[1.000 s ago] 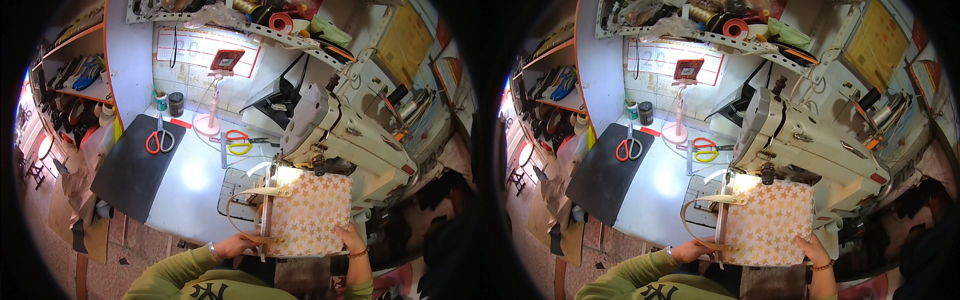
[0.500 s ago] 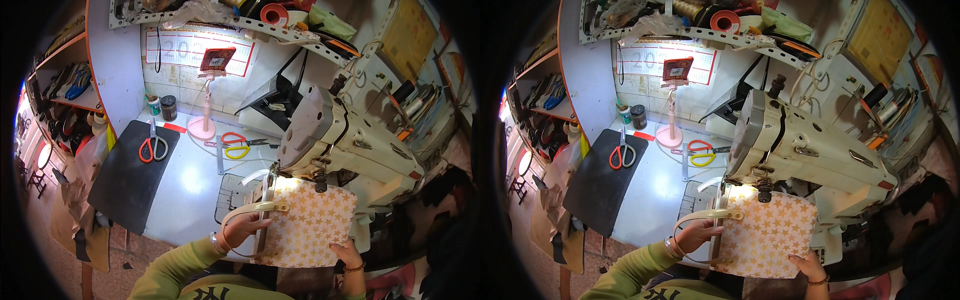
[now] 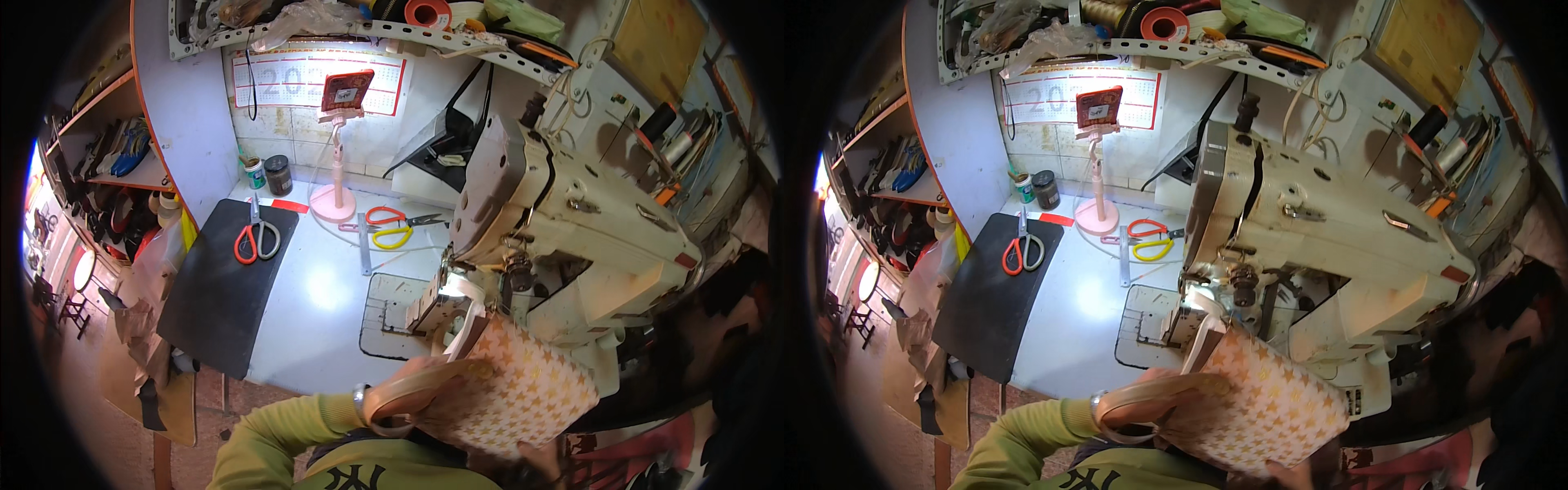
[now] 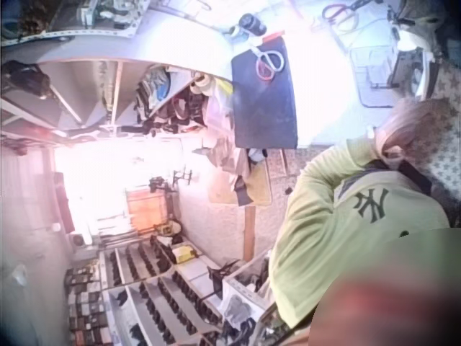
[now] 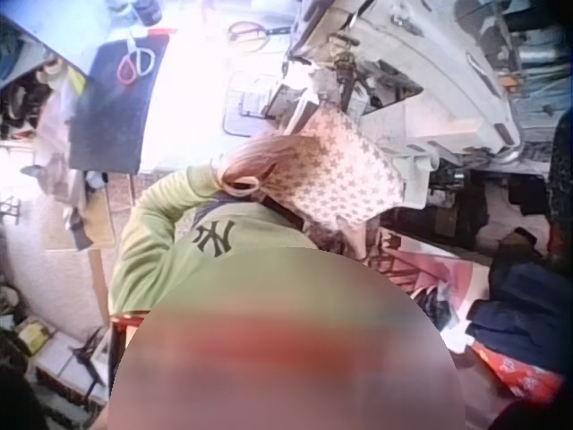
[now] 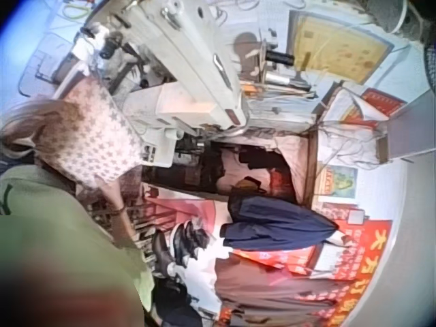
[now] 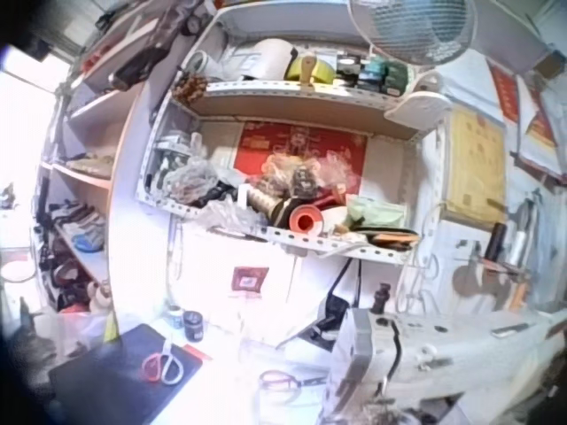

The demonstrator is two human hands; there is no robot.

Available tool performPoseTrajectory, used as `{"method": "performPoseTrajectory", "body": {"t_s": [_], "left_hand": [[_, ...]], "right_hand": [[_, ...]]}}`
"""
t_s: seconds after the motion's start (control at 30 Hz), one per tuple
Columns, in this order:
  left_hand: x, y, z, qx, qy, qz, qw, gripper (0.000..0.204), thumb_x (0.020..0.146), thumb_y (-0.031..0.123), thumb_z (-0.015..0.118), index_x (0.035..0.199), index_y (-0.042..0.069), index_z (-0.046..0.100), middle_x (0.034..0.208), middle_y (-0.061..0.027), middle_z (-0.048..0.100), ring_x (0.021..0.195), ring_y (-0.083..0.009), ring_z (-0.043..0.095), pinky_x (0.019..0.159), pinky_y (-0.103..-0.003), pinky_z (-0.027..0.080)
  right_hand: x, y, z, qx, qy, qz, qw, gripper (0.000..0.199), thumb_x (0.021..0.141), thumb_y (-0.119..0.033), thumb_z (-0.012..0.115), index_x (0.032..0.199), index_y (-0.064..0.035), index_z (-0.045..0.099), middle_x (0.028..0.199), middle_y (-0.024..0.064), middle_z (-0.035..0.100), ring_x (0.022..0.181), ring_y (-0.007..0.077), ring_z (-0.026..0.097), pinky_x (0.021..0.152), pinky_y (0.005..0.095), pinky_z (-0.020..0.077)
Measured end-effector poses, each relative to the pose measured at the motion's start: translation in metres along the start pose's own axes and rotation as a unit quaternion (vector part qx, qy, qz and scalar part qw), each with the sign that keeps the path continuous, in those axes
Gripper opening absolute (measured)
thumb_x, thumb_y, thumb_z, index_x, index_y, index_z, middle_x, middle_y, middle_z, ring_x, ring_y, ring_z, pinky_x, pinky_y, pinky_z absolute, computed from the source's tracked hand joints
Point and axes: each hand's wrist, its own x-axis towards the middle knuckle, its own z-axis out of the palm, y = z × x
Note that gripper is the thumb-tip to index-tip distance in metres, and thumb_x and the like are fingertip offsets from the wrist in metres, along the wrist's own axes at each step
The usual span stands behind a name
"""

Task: The person aligns a white fabric strip along the top edge of a patterned tote bag and sews it using a sewing machine. They repeatedly adjust the bag and strip, guide the fabric under the needle, and trim excess material with scissors.

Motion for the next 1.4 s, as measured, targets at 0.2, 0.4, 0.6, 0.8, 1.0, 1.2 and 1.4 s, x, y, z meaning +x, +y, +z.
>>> {"method": "performPoseTrajectory", "body": {"t_s": [0.2, 0.4, 0.6, 0.8, 1.0, 1.2, 1.4], "left_hand": [[-0.048, 0.073, -0.090, 0.022, -0.167, -0.306, 0.937, 0.031, 0.090, 0.017, 0.058, 0.112, -0.005, 0.060, 0.085, -0.0088, 0.065, 0.071, -0.0112, 0.057, 0.064, -0.026, 0.045], [-0.039, 0.150, -0.151, 0.385, -0.244, -0.090, 0.885, 0.022, 0.089, 0.013, 0.057, 0.110, 0.008, 0.060, 0.072, -0.0069, 0.056, 0.063, -0.0170, 0.055, 0.064, -0.029, 0.047], [-0.034, 0.152, -0.144, 0.329, -0.260, -0.169, 0.892, 0.023, 0.088, 0.011, 0.054, 0.109, 0.007, 0.059, 0.090, -0.0105, 0.062, 0.083, -0.0181, 0.062, 0.072, -0.031, 0.049], [-0.038, 0.110, -0.136, 0.510, -0.353, -0.157, 0.769, 0.026, 0.088, 0.020, 0.054, 0.112, 0.009, 0.056, 0.072, -0.0130, 0.058, 0.067, -0.0298, 0.061, 0.060, -0.037, 0.050], [-0.048, 0.086, -0.155, 0.391, -0.346, -0.176, 0.835, 0.029, 0.088, 0.019, 0.056, 0.115, 0.011, 0.053, 0.078, -0.0117, 0.058, 0.067, -0.0287, 0.059, 0.057, -0.035, 0.048], [-0.053, 0.058, -0.157, 0.364, -0.366, 0.017, 0.856, 0.039, 0.082, 0.013, 0.058, 0.120, 0.010, 0.053, 0.078, -0.0138, 0.056, 0.069, -0.0334, 0.057, 0.061, -0.038, 0.047], [-0.040, 0.075, -0.160, 0.299, -0.411, -0.099, 0.855, 0.047, 0.080, 0.012, 0.059, 0.127, 0.010, 0.052, 0.080, -0.0156, 0.058, 0.068, -0.0350, 0.056, 0.060, -0.038, 0.046]], "right_hand": [[-0.013, 0.015, 0.083, -0.095, -0.244, 0.028, 0.965, 0.038, 0.083, -0.004, 0.061, 0.121, -0.0013, 0.056, 0.104, 0.0098, 0.067, 0.094, 0.0183, 0.064, 0.080, 0.0319, 0.0512], [0.034, -0.058, 0.120, -0.225, -0.181, -0.400, 0.870, 0.026, 0.078, -0.009, 0.067, 0.103, -0.0028, 0.063, 0.077, 0.0114, 0.065, 0.063, 0.0250, 0.062, 0.060, 0.0333, 0.0500], [0.087, -0.190, 0.151, -0.297, -0.244, -0.591, 0.710, 0.053, 0.072, -0.014, 0.072, 0.121, -0.0064, 0.052, 0.120, 0.0136, 0.054, 0.105, 0.0296, 0.056, 0.086, 0.0401, 0.0490], [0.146, -0.216, 0.213, -0.356, -0.389, -0.537, 0.658, 0.020, 0.075, -0.018, 0.068, 0.091, -0.0085, 0.061, 0.086, 0.0084, 0.063, 0.090, 0.0272, 0.061, 0.086, 0.0407, 0.0445], [0.171, -0.186, 0.192, -0.215, -0.281, -0.515, 0.780, 0.006, 0.082, -0.015, 0.063, 0.082, -0.0088, 0.061, 0.071, 0.0092, 0.061, 0.070, 0.0296, 0.061, 0.063, 0.0396, 0.0484], [0.160, -0.181, 0.194, -0.376, -0.121, -0.429, 0.813, 0.033, 0.081, -0.009, 0.059, 0.113, -0.0080, 0.053, 0.094, 0.0126, 0.063, 0.089, 0.0266, 0.063, 0.076, 0.0388, 0.0504], [0.153, -0.192, 0.204, -0.265, -0.361, -0.571, 0.689, 0.031, 0.074, -0.008, 0.061, 0.105, -0.0104, 0.059, 0.102, 0.0045, 0.063, 0.104, 0.0217, 0.059, 0.108, 0.0479, 0.0300]]}}
